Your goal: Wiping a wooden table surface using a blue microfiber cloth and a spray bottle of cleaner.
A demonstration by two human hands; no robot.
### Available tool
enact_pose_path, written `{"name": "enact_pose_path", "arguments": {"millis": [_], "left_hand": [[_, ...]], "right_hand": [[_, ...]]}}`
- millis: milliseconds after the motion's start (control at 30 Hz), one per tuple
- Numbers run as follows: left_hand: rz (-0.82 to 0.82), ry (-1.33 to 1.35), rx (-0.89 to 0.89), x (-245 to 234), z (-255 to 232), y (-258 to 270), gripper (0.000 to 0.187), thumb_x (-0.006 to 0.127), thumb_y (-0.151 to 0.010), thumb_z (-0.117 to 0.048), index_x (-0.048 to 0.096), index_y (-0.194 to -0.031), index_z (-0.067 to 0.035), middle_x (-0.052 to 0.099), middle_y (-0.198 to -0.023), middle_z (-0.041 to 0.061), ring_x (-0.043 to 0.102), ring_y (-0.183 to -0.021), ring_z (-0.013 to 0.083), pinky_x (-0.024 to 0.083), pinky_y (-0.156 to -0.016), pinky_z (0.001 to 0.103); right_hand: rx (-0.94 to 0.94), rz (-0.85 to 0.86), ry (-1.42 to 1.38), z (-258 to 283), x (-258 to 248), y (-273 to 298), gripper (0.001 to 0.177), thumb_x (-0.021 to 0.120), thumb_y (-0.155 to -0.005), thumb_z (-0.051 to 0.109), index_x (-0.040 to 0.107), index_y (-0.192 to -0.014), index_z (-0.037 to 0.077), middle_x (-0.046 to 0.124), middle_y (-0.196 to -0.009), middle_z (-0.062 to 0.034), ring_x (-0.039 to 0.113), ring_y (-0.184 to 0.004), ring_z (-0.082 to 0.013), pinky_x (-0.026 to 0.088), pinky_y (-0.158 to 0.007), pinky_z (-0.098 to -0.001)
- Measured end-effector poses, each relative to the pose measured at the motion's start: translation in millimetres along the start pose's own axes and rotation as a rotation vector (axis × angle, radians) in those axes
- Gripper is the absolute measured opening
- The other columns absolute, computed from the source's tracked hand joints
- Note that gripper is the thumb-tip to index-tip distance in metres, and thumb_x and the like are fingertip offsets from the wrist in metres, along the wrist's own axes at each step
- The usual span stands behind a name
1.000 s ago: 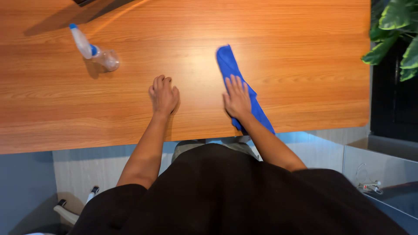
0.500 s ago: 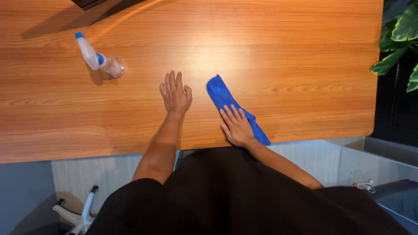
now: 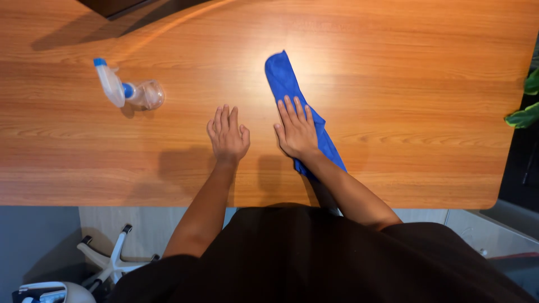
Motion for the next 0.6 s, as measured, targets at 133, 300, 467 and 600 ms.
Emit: {"name": "enact_pose_path", "arguments": {"millis": [133, 300, 467, 600], "left_hand": [[-0.013, -0.024, -0.005, 2, 1, 1, 0.053, 0.057, -0.093, -0.023, 0.058, -0.142, -0.004, 0.051, -0.153, 0.019, 0.041, -0.147, 0.0332, 0.025, -0.119, 0.054], [0.019, -0.037, -0.021, 9, 3, 2, 0.053, 0.057, -0.093, -0.023, 0.058, -0.142, -0.004, 0.052, -0.151, 0.020, 0.040, -0.146, 0.0326, 0.025, -0.118, 0.055], [0.006, -0.056, -0.012, 12, 7, 2, 0.051, 0.055, -0.095, -0.025, 0.057, -0.143, -0.006, 0.051, -0.153, 0.017, 0.039, -0.148, 0.0315, 0.026, -0.118, 0.055], [0.038, -0.065, -0.033, 17, 8, 3, 0.052, 0.053, -0.094, -0.026, 0.058, -0.143, -0.007, 0.051, -0.153, 0.017, 0.039, -0.149, 0.0321, 0.025, -0.118, 0.056]], "right_hand": [[0.043, -0.006, -0.009, -13, -5, -52, 0.064, 0.045, -0.106, 0.037, 0.033, -0.161, 0.007, 0.029, -0.168, -0.0165, 0.022, -0.156, -0.0373, 0.013, -0.125, -0.0563], [0.143, 0.019, 0.015, -38, -13, -122, 0.066, 0.040, -0.107, 0.039, 0.026, -0.163, 0.008, 0.021, -0.171, -0.0149, 0.013, -0.159, -0.0346, 0.007, -0.126, -0.0548], [0.161, 0.015, 0.036, -65, -16, -197, 0.066, 0.037, -0.108, 0.039, 0.022, -0.164, 0.008, 0.017, -0.172, -0.0153, 0.009, -0.158, -0.0348, 0.004, -0.126, -0.0537], [0.175, -0.025, 0.032, -85, -24, -251, 0.064, 0.035, -0.108, 0.040, 0.025, -0.163, 0.008, 0.021, -0.170, -0.0162, 0.011, -0.157, -0.0360, 0.004, -0.125, -0.0542]]}}
Point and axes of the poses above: each hand's wrist, its own y-axis away from the middle knuckle, its own x-axis out of the palm, z = x × y, the point moved 7 cm from there along -y, towards the middle knuckle
